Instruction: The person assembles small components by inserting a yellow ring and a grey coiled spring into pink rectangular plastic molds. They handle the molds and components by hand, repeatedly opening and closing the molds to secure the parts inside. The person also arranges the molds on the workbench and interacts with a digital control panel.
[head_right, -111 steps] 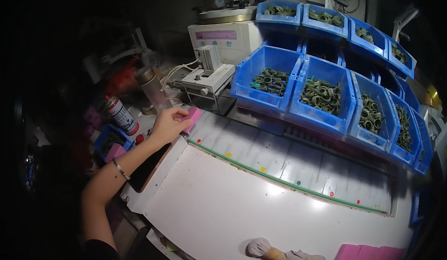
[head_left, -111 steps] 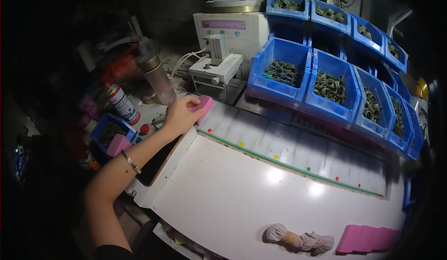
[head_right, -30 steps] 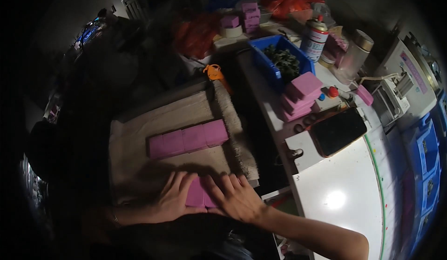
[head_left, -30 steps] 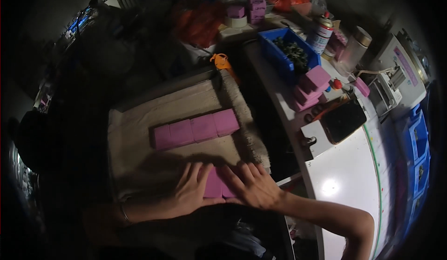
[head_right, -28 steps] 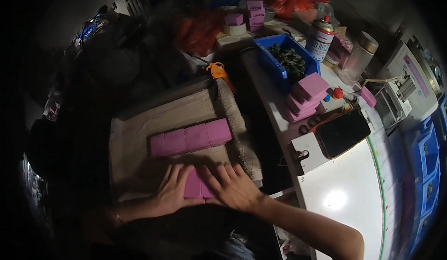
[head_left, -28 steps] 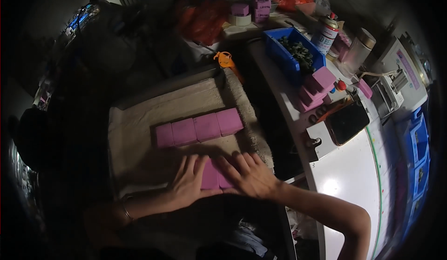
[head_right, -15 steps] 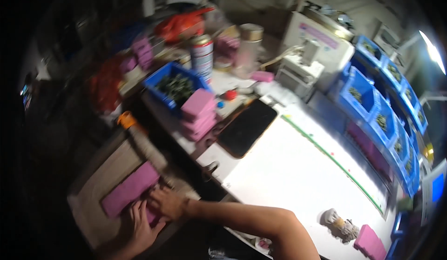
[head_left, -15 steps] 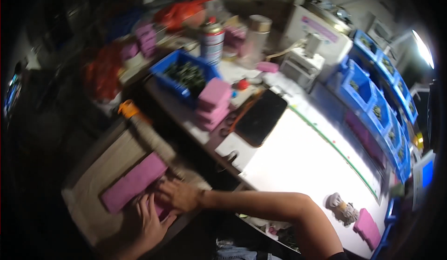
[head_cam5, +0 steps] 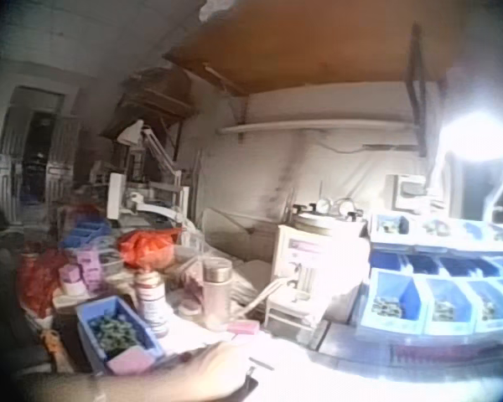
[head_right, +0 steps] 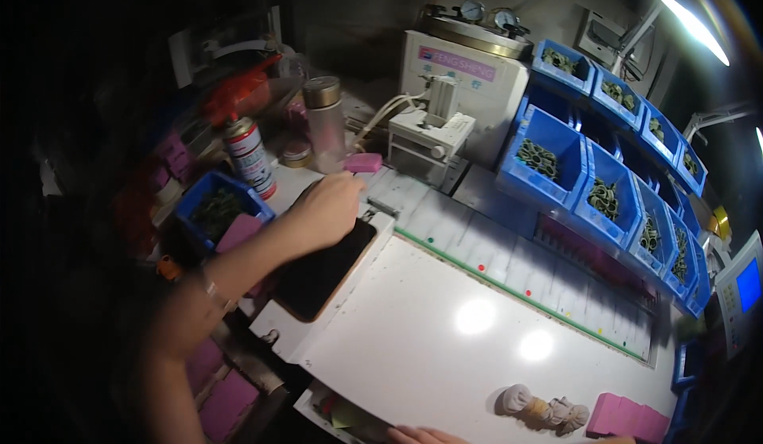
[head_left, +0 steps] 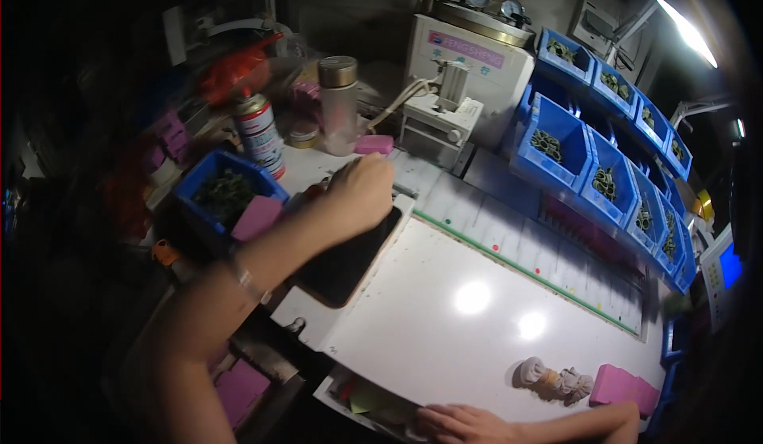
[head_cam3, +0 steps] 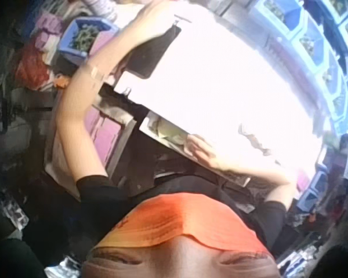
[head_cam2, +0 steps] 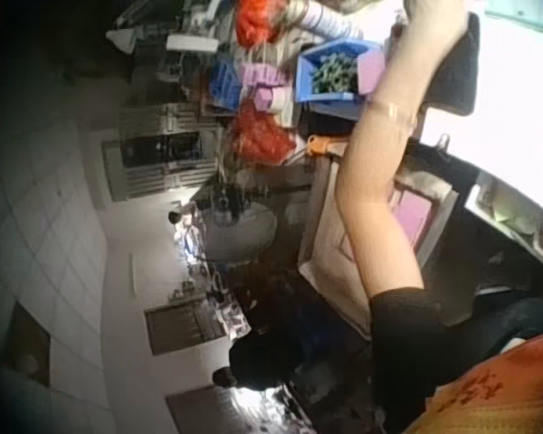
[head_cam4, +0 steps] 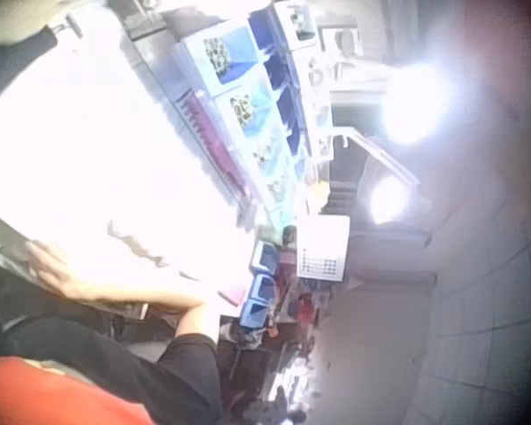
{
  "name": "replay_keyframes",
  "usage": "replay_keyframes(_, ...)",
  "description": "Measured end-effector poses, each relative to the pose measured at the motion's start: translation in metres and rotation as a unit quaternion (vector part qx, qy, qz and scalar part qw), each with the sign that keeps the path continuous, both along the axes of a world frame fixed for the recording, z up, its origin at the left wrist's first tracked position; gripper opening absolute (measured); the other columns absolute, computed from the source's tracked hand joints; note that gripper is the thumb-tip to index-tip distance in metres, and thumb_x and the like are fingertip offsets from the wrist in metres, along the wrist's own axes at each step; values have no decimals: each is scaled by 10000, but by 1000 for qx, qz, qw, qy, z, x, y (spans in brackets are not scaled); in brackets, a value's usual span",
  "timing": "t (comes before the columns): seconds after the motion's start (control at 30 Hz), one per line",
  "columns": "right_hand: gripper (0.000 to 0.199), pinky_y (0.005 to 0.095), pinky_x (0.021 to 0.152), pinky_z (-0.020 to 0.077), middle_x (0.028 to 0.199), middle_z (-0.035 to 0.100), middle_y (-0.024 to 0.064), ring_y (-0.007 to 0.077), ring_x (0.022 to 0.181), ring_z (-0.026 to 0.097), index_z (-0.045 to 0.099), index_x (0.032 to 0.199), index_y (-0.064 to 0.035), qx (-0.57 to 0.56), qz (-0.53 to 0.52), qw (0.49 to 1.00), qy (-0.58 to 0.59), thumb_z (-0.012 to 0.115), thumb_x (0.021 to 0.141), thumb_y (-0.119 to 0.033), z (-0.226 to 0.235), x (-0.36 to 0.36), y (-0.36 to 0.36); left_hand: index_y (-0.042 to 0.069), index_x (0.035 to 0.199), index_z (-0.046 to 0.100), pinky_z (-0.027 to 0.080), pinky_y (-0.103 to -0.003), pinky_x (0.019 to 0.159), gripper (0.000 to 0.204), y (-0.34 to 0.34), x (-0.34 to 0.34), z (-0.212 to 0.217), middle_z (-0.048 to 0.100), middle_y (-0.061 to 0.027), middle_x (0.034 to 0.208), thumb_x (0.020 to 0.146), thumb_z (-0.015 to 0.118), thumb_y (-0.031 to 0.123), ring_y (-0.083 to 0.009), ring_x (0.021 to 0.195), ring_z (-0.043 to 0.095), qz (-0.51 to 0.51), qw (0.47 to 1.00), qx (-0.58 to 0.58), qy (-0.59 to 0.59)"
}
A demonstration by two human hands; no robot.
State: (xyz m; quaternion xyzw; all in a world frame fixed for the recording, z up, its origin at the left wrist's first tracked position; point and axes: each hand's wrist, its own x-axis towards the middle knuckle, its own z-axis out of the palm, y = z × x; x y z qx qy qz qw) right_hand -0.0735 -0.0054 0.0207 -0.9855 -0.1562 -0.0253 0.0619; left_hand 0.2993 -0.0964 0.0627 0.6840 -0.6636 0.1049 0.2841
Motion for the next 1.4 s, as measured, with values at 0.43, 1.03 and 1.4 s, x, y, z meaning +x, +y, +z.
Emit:
replay_keyframes(0.43,369,398,959,403,1320,462,184,291,1180,488,592,1121,5,90,-196,973,-88,541,775,-113,-16,-89,-10,-15,1303,359,406,-407,946,583,-115,99,-45,454,-233,1231,752,547,10,-365,1154,460,148,936,296,-118)
replay_keyframes(1.03,258,374,905,441,1250,533,154,260,1104,548,626,1037,-3,50,-177,978,-98,559,807,-99,-13,-86,-14,-27,895,539,473,-415,770,478,-128,22,-47,612,-209,889,652,711,346,-361,867,592,140,985,95,45)
replay_keyframes(1.4,231,399,870,452,1221,532,205,309,1076,551,601,976,30,164,-209,950,-164,548,782,-84,-16,-88,-15,6,805,612,449,-378,721,222,-110,7,-29,581,-146,784,717,671,202,-309,788,573,51,998,-15,23)
